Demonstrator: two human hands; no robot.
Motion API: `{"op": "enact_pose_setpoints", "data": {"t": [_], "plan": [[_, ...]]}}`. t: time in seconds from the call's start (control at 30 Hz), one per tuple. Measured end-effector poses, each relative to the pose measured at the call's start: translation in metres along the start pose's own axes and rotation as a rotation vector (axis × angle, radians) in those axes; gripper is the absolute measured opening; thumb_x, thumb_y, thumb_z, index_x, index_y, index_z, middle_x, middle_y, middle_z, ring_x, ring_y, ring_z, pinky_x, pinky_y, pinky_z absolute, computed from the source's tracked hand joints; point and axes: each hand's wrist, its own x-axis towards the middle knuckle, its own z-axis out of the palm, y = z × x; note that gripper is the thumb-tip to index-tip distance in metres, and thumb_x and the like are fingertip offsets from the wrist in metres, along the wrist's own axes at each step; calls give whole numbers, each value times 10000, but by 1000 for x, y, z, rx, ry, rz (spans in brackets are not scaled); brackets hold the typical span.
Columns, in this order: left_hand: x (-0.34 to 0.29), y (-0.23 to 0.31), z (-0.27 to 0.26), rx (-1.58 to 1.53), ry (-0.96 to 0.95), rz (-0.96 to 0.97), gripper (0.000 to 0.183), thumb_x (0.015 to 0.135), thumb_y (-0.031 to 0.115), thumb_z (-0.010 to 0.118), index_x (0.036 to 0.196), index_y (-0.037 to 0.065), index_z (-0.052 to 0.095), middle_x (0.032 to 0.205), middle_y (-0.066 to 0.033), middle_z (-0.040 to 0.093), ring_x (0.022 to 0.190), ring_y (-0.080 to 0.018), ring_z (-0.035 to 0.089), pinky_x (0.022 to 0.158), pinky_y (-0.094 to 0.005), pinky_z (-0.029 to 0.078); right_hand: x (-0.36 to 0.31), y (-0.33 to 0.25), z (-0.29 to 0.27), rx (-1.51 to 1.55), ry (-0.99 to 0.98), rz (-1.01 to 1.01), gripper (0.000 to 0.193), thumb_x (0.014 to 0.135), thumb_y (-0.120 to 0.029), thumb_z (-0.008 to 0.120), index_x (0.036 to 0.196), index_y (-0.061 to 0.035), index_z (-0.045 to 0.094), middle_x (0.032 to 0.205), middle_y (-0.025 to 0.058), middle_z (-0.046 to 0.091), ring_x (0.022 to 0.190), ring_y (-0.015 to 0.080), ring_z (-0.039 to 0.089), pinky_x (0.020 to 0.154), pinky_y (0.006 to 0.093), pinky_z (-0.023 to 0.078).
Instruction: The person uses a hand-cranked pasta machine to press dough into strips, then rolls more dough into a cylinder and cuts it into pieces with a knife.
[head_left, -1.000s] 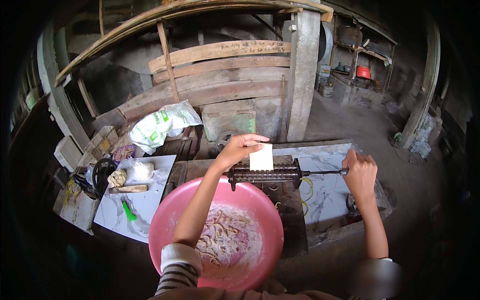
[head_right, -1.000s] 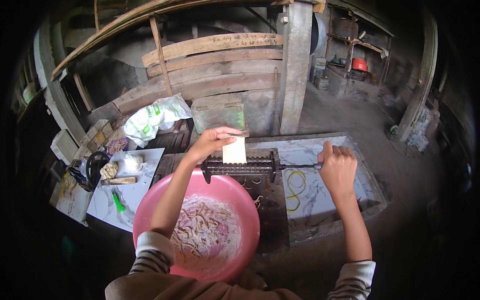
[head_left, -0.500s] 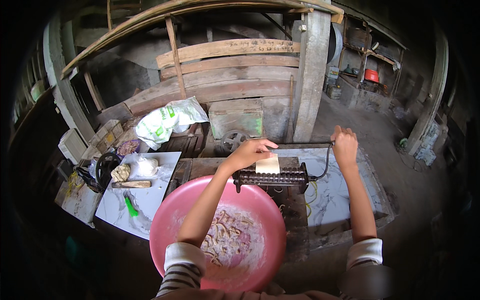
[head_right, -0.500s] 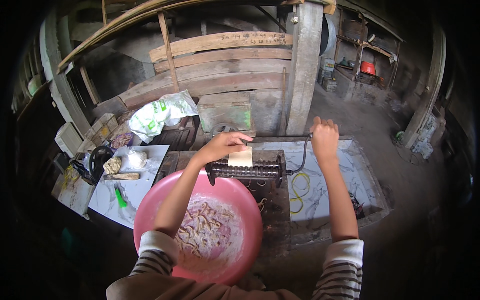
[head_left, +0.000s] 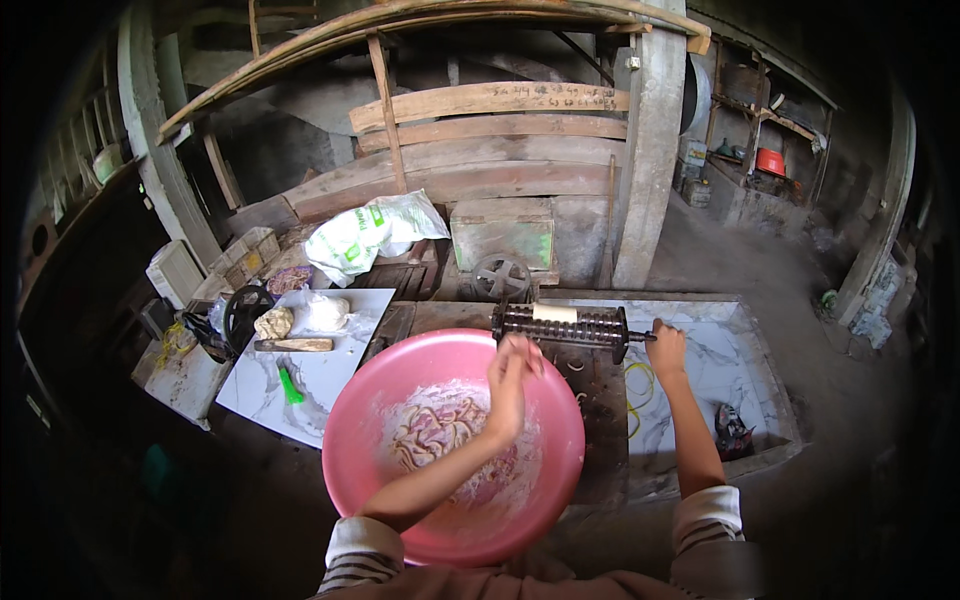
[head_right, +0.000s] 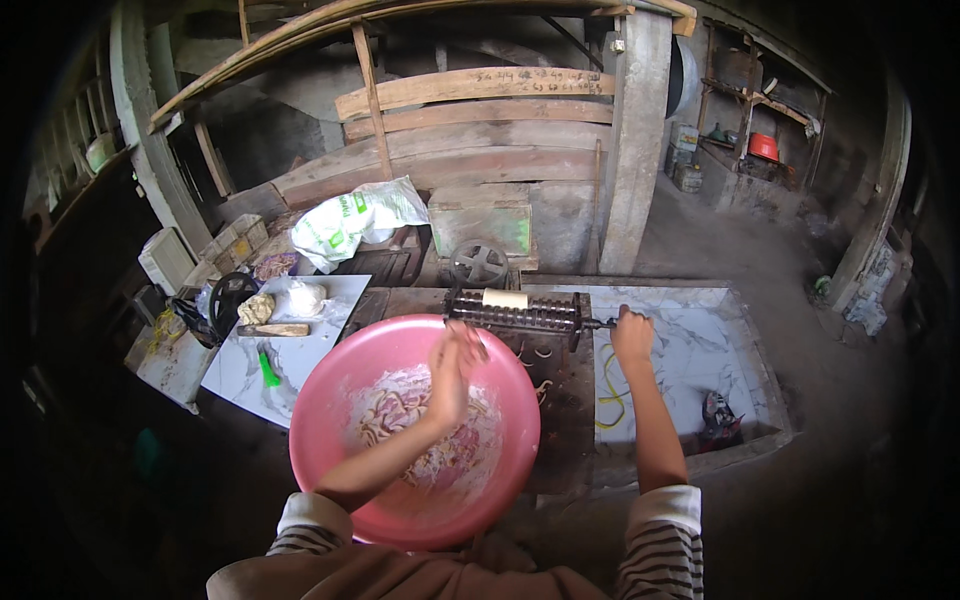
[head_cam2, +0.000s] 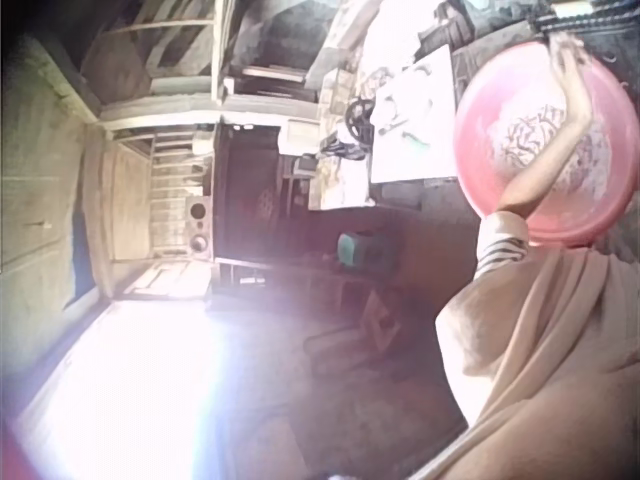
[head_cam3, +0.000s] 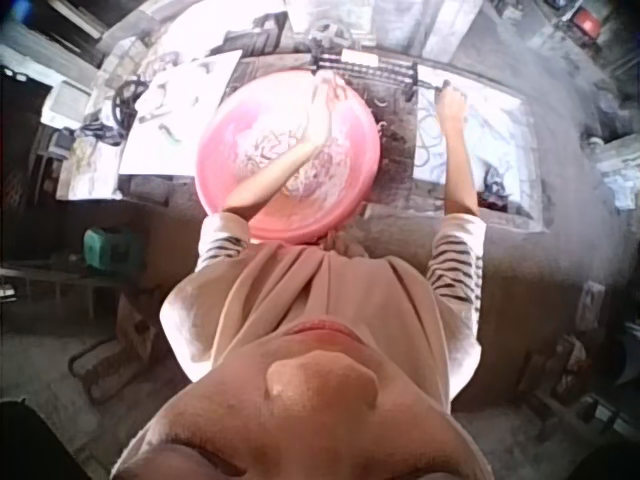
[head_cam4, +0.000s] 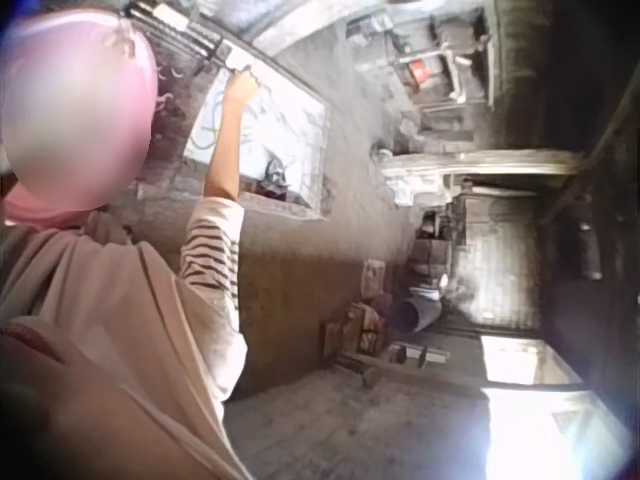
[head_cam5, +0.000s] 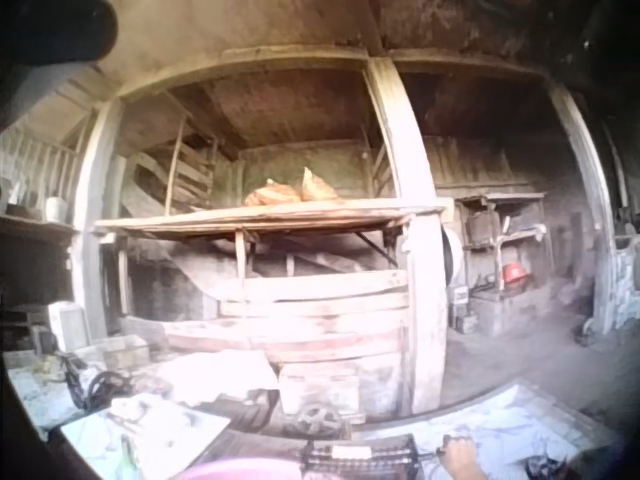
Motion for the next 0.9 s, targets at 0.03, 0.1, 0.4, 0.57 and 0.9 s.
{"op": "enact_pose_setpoints", "data": {"t": [0.03,0.1,0.4,0.57,0.9], "plan": [[-11,-7,-2,5,4,-4,138,904,132,379,817,90,478,715,7,455,692,-111,472,666,-242,419,-11,-1,2,-2,-26,8,146,694,-119,604,792,-26,546,663,176,605,646,357,593,673,435,461],[-24,-23,-4,-286,125,-564,198,911,143,342,905,49,516,835,-29,523,794,-148,522,752,-257,449,-34,1,4,-10,-44,27,166,693,-138,616,804,-33,552,658,159,611,627,337,601,668,425,464],[30,-69,-7,-787,270,-758,461,955,292,183,1266,-12,334,1287,-182,413,1221,-361,365,1040,-504,288,-106,-13,-51,80,-109,29,148,722,-172,613,768,-38,572,618,145,605,594,317,602,654,415,473],[55,-72,-4,-1039,98,-686,475,955,325,206,1259,-3,368,1297,-203,391,1261,-376,288,1049,-559,220,-119,-21,-106,52,-130,18,134,723,-173,619,735,-49,570,621,131,605,587,300,597,647,401,466],[62,-60,-12,-940,238,-723,389,946,290,341,1211,24,443,1221,-126,494,1157,-306,452,1006,-524,333,-90,-37,-187,11,185,-88,118,618,-73,660,672,-44,560,591,104,576,570,275,574,647,372,443]]}}
